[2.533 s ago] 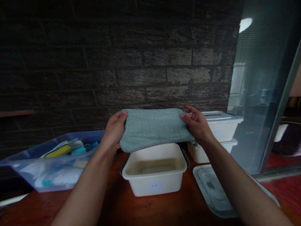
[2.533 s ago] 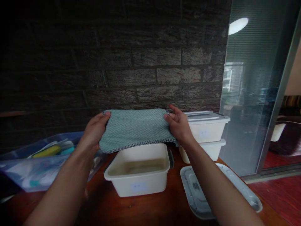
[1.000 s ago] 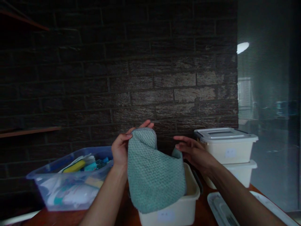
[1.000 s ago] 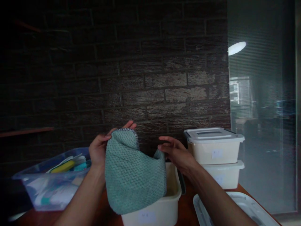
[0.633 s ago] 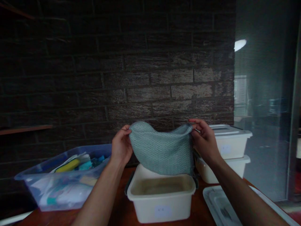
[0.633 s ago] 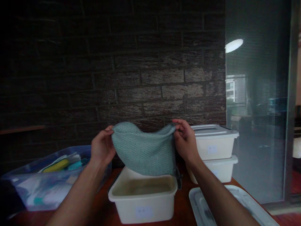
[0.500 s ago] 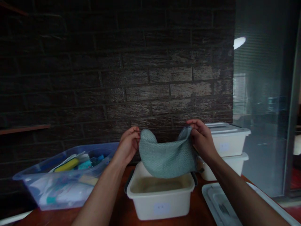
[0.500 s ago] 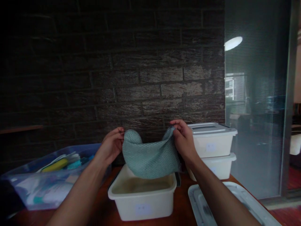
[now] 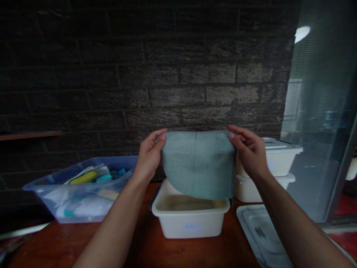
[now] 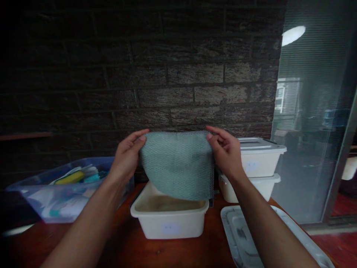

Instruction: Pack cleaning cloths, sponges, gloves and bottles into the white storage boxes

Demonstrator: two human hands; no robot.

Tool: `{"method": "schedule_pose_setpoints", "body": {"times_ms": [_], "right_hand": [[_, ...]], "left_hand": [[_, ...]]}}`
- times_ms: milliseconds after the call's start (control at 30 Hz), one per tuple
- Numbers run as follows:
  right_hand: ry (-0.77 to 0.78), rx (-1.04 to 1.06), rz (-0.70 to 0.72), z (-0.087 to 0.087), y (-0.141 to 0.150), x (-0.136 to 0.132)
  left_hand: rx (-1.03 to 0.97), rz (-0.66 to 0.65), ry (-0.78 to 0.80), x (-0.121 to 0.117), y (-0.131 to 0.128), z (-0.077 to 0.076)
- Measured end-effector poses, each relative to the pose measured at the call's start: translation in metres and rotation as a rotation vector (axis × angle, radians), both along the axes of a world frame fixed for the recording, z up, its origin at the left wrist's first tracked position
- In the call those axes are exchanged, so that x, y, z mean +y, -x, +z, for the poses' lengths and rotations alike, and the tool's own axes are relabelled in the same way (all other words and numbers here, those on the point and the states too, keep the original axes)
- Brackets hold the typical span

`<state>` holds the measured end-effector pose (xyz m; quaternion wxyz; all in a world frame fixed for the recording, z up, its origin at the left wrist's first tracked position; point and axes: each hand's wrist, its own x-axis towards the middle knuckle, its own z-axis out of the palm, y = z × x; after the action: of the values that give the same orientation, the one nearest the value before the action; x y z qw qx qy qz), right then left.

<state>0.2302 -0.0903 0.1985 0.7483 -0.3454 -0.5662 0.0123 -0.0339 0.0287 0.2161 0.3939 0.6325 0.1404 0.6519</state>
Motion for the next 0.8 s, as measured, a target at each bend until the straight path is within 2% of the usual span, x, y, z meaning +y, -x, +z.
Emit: {"method": "schedule_pose_setpoints", "body": {"times_ms": [100,200,433,533,633,733,800], "right_hand": [[-0.034,0.023,-0.105,0.005,0.0,-0.008],[-0.045,0.036,-0.147,0.009,-0.001,-0.012],[0.016,0.092,-0.065,0.012,-0.008,-0.009],[0.035,0.137,0.064,0.014,-0.008,-0.009],[0.046,0.194,0.256,0.016,0.002,-0.018],[0.164,0.107,0.569,0.013,0.029,-0.036],[0.325,-0.113,0.848,0.006,0.052,-0.049]], "left_hand": [[-0.054,0.002,-0.099,0.002,0.001,0.002],[-0.019,-0.027,-0.113,0.0,0.003,0.003],[-0.153,-0.032,-0.032,0.002,0.007,0.007],[-0.138,0.026,-0.035,0.009,0.01,0.005],[0.005,0.217,-0.128,0.016,0.012,0.0],[0.087,0.345,-0.194,0.018,0.007,-0.004],[0.1,0.318,-0.181,0.013,0.002,-0.004]]}}
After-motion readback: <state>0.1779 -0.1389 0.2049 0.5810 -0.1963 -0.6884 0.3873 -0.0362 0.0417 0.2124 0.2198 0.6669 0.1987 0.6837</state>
